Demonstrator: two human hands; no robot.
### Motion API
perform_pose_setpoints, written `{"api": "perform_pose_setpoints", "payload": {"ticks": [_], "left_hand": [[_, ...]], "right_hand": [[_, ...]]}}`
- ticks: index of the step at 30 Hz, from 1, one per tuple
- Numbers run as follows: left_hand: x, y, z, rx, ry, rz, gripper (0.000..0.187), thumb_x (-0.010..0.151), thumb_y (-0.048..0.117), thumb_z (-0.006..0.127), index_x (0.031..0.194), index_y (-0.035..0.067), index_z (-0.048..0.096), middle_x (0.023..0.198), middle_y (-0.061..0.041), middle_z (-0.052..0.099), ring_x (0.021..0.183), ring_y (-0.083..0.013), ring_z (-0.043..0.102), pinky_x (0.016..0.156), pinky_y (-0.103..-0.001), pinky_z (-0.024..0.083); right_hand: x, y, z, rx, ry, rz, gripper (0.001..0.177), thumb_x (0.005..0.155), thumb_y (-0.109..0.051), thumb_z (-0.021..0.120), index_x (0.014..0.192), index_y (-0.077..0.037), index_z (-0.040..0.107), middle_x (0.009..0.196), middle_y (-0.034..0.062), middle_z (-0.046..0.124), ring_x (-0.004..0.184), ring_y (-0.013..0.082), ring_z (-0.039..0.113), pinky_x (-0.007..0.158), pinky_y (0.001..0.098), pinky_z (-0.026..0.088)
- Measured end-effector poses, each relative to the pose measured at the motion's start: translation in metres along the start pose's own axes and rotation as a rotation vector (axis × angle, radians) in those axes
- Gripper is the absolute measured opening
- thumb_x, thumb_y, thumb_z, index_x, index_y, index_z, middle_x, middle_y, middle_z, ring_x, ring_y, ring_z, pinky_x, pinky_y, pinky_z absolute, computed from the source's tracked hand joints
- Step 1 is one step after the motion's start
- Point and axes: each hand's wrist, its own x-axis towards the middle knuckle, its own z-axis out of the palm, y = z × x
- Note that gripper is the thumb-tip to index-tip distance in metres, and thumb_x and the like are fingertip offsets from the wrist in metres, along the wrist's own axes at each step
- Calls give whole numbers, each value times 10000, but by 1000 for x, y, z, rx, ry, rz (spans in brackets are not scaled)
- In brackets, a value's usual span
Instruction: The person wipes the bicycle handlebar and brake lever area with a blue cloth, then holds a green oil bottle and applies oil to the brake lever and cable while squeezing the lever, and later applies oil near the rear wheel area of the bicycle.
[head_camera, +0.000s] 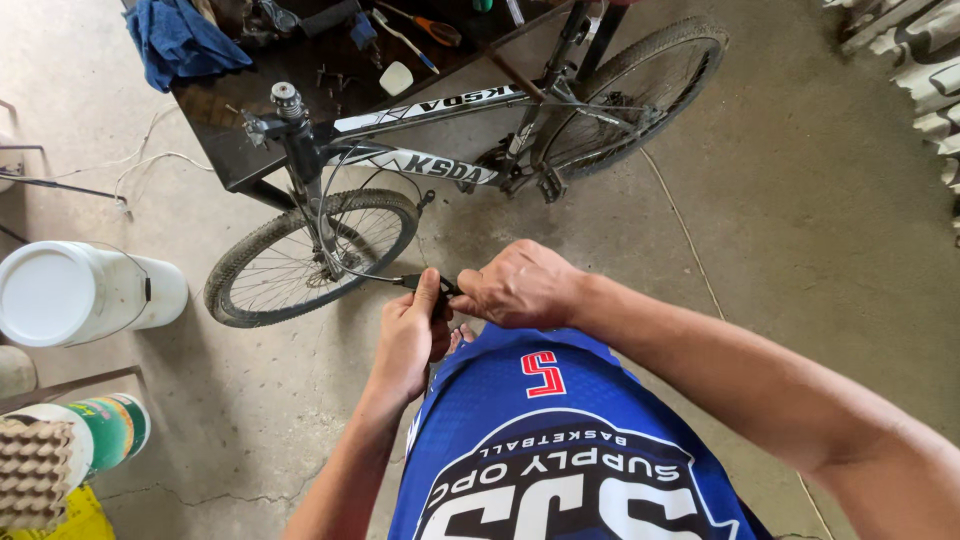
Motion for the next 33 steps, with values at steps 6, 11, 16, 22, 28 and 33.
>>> {"api": "perform_pose_setpoints", "payload": {"ticks": [6,11,16,22,28,33], "left_hand": [[-7,4,13,-106,49,227,561,1027,447,541,712,-4,649,506,47,384,381,-53,264,375,-276,164],[-7,-3,11,-154,103,154,555,1036,469,528,705,32,611,517,64,368,393,-57,255,384,-283,154],[-5,-7,-9,4,-36,12,529,1045,483,517,741,58,597,531,78,358,403,-49,258,390,-273,157],[-7,3,-10,16,-74,-1,526,1026,512,481,831,49,638,605,-34,583,496,-140,516,475,-298,367],[-3,21,-4,-169,-163,-140,536,1002,585,467,809,109,623,528,60,354,398,-59,282,363,-244,167],[-5,6,3,-220,-7,82,549,1039,526,501,765,61,597,520,65,325,373,-66,212,345,-271,124]], "right_hand": [[5,-1,-3,74,30,80,438,1053,-442,479,848,-66,573,599,135,637,606,367,669,570,503,506],[6,-16,9,115,38,290,446,1040,-463,491,850,-82,625,657,161,653,649,395,669,615,522,505],[2,-8,5,54,101,17,347,978,-400,588,857,-77,627,681,130,673,692,344,677,660,478,496],[9,-4,-3,-203,172,-113,223,940,-302,592,840,-105,622,707,76,694,705,267,681,711,427,476],[19,-3,-10,-215,37,-73,405,1064,-380,485,833,-59,571,592,122,641,557,320,658,541,452,504],[22,-7,0,-231,5,-17,438,1086,-403,421,857,-52,548,557,121,629,545,332,659,527,474,514]]}}
